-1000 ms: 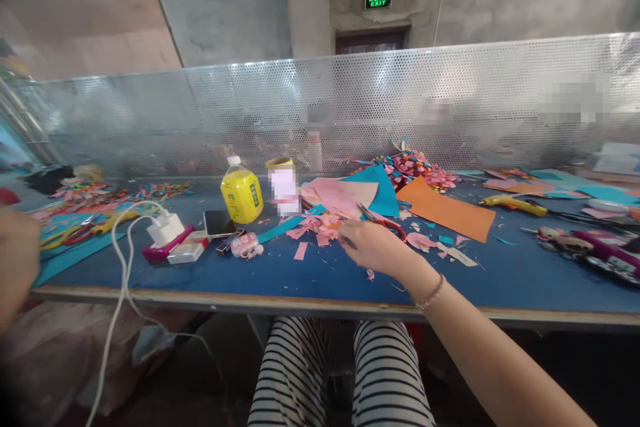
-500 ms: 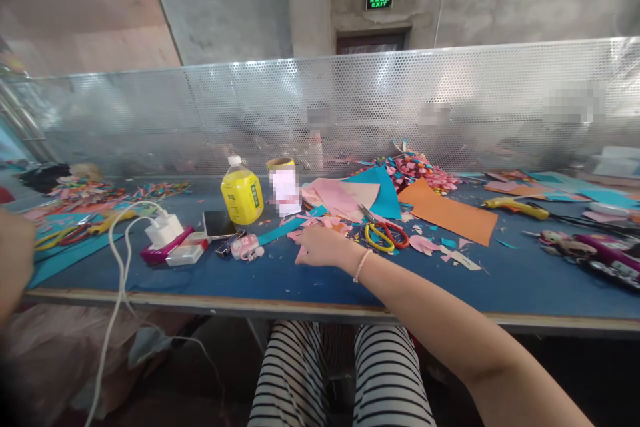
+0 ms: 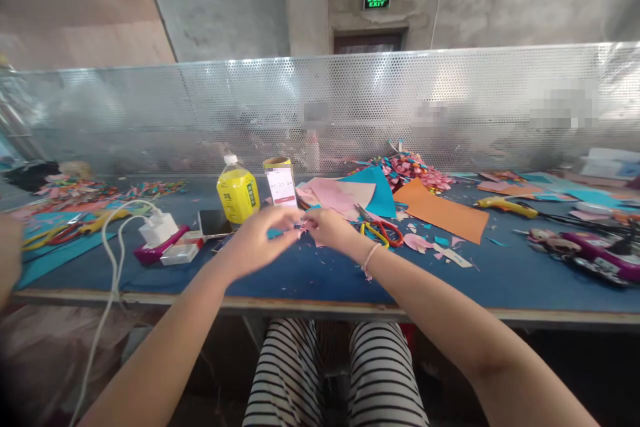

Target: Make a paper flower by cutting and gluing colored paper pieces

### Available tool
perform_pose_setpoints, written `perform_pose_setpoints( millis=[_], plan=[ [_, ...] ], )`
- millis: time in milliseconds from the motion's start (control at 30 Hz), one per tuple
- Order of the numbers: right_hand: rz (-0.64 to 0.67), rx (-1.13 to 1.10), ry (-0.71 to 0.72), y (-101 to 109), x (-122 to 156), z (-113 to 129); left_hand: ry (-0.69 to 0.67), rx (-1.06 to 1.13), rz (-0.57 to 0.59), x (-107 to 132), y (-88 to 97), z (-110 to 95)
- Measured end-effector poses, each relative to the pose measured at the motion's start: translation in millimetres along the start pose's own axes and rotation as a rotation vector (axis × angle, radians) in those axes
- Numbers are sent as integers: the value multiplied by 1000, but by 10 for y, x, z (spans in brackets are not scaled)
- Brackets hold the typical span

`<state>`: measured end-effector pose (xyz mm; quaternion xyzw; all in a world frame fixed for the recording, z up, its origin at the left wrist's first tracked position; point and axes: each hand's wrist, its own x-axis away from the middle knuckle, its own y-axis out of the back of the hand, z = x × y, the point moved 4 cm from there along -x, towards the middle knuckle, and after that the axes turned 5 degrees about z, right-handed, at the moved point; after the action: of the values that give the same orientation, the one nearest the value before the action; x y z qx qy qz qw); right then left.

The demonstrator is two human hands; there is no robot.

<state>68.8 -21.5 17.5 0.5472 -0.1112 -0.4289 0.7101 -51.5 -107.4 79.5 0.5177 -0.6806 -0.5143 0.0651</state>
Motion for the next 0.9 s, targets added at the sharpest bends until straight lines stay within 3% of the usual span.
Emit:
perform_pose_setpoints(
  millis=[67, 133, 200, 300, 433, 633, 900],
  plan=[
    [-156, -294, -151, 172, -83, -339, 95, 75, -106, -513, -53, 319],
    [-278, -578, -214, 268, -106, -636, 246, 208, -156, -878, -254, 688],
    [-403, -789, -238, 305, -63, -853, 339, 458, -196, -1070, -535, 981],
    [-489, -1011, -280, 246, 39, -1004, 426, 828, -263, -1093, -932, 1222],
    [-437, -1238, -285, 98, 74, -978, 372, 833, -199, -977, -1160, 1209],
    [-407, -1242, -247, -20, 29, -892, 243, 694, -13, -920, -1147, 1057],
    [-396, -1328, -179, -42, 50, -781, 213, 690, -48, -874, -1087, 1028]
  ],
)
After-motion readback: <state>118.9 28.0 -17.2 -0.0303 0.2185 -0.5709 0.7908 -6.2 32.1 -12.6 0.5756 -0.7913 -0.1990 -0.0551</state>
